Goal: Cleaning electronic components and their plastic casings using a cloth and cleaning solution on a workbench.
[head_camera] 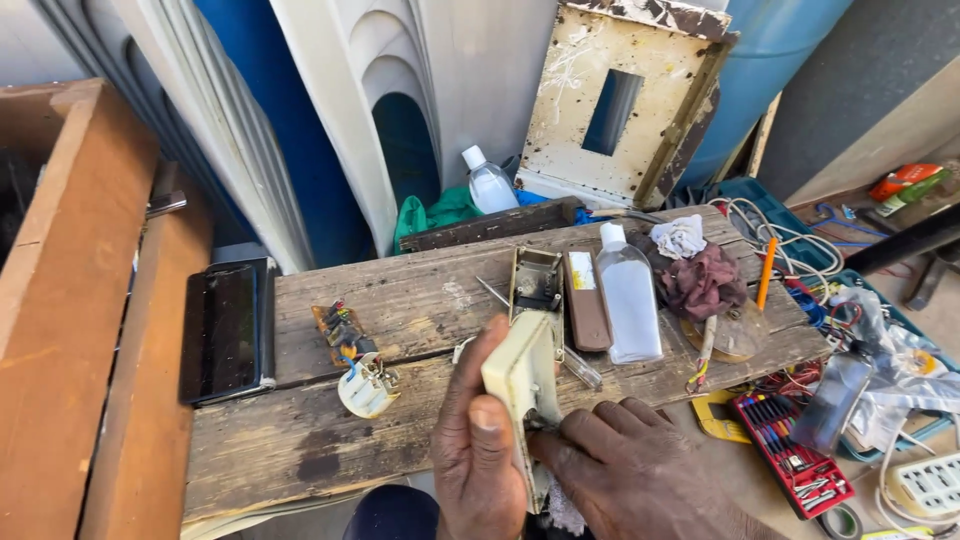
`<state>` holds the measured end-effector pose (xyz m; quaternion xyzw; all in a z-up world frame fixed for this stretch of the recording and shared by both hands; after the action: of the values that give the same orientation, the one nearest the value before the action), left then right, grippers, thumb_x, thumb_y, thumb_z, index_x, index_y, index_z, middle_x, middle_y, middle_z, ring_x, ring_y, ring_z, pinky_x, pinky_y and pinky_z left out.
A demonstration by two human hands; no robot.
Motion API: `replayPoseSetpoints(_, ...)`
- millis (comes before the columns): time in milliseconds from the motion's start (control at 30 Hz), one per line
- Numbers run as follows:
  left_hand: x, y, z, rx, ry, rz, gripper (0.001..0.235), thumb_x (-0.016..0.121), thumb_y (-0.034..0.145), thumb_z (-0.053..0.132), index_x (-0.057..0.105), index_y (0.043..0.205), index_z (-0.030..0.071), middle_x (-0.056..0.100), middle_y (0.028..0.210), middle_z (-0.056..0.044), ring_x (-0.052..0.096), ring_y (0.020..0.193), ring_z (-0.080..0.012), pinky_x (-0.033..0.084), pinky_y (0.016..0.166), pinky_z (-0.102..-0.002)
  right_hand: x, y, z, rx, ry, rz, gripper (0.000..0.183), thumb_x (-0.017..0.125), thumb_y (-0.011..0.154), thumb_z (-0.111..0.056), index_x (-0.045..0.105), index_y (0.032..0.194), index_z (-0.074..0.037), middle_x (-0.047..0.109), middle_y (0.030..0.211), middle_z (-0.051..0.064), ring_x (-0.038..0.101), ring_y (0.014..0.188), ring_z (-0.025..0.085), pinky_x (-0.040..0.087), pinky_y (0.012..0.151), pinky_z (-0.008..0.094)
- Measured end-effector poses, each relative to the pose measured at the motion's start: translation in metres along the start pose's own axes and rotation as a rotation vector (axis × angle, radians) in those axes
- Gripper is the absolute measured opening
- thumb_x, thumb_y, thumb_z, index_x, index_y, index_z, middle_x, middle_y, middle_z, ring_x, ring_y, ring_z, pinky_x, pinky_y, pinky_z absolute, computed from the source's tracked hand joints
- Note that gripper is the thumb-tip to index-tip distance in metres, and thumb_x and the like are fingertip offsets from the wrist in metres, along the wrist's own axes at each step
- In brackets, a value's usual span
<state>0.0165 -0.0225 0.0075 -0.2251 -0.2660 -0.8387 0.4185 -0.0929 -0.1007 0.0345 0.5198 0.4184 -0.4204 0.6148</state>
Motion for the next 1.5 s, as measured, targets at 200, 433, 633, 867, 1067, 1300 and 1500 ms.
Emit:
replayPoseSetpoints(200,-0.001,-0.009,-0.001,-0.058,0.153,0.04,0.076,0.057,0.1,0.068,0.057,0.15,0.011,0.054,0.161,-0.014,0.053,0.151,-0.0407,0.06,0.114,-0.057,0.021,-0.011,-0.002,0.181,0.245,-0.112,0.022,0.07,0.092,-0.027,0.071,0.114,-0.022,0.063,0.09,0.003,0.07,0.072,0.032,0.054,0.061,0.048)
replayPoseSetpoints(433,0.015,-0.005,0.019,0.143,0.349,0.025,0.071,0.051,0.107,0.067,0.069,0.141,0.007,0.07,0.137,-0.012,0.071,0.123,-0.0289,0.059,0.097,-0.048,-0.046,0.034,-0.002,0.322,1.174,-0.105,0.041,0.053,0.108,-0.043,0.079,0.119,-0.014,0.083,0.136,0.007,0.066,0.14,0.016,0.042,0.117,0.041)
replayPoseSetpoints(633,0.002,-0.002,0.007,-0.02,0.008,0.003,0.072,0.065,0.103,0.058,0.058,0.149,0.003,0.054,0.162,-0.022,0.051,0.153,-0.0438,0.052,0.118,-0.06,0.003,-0.002,-0.004,0.127,-0.027,-0.082,0.032,0.071,0.088,-0.038,0.069,0.118,-0.027,0.061,0.078,0.0,0.066,0.063,0.031,0.051,0.051,0.05)
replayPoseSetpoints(867,0.021,-0.003,0.035,0.17,0.351,-0.047,0.066,0.05,0.109,0.06,0.069,0.14,0.004,0.071,0.13,-0.014,0.072,0.116,-0.0275,0.057,0.094,-0.043,-0.031,0.022,-0.005,0.351,1.115,-0.173,0.023,0.056,0.1,-0.014,0.078,0.108,-0.015,0.082,0.133,0.0,0.063,0.138,0.009,0.03,0.12,0.036)
replayPoseSetpoints(1067,0.019,-0.007,0.031,0.159,0.211,-0.032,0.062,0.051,0.111,0.062,0.067,0.144,0.012,0.064,0.134,-0.012,0.07,0.079,-0.0179,0.061,0.062,-0.028,0.032,-0.018,0.005,1.621,2.086,-0.078,0.033,0.073,0.088,0.015,0.083,0.119,0.014,0.082,0.104,0.033,0.074,0.091,0.04,0.054,0.087,0.043)
replayPoseSetpoints(1300,-0.001,0.007,0.0,-0.011,0.114,0.153,0.075,0.053,0.099,0.067,0.061,0.15,0.012,0.06,0.142,-0.014,0.063,0.11,-0.0258,0.054,0.08,-0.037,-0.003,0.001,0.018,1.774,2.117,0.306,0.04,0.051,0.097,-0.003,0.065,0.133,0.007,0.069,0.129,0.03,0.062,0.115,0.046,0.046,0.103,0.059)
replayPoseSetpoints(1500,0.006,0.021,0.024,-0.593,-0.293,0.643,0.07,0.044,0.095,0.045,0.068,0.157,0.023,0.079,0.121,-0.027,0.067,0.089,-0.0345,0.05,0.073,-0.04,0.028,-0.033,0.045,1.682,2.05,0.392,0.035,0.047,0.101,0.002,0.061,0.132,0.001,0.065,0.125,0.025,0.061,0.115,0.046,0.047,0.104,0.063)
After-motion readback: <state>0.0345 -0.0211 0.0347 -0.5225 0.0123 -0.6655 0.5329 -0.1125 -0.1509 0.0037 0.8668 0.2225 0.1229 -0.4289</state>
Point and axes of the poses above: each hand's wrist, its own y-axis towards the middle knuckle, its own x-axis out of the palm, z = x × y, the point moved 5 cm from there along y, towards the middle knuckle
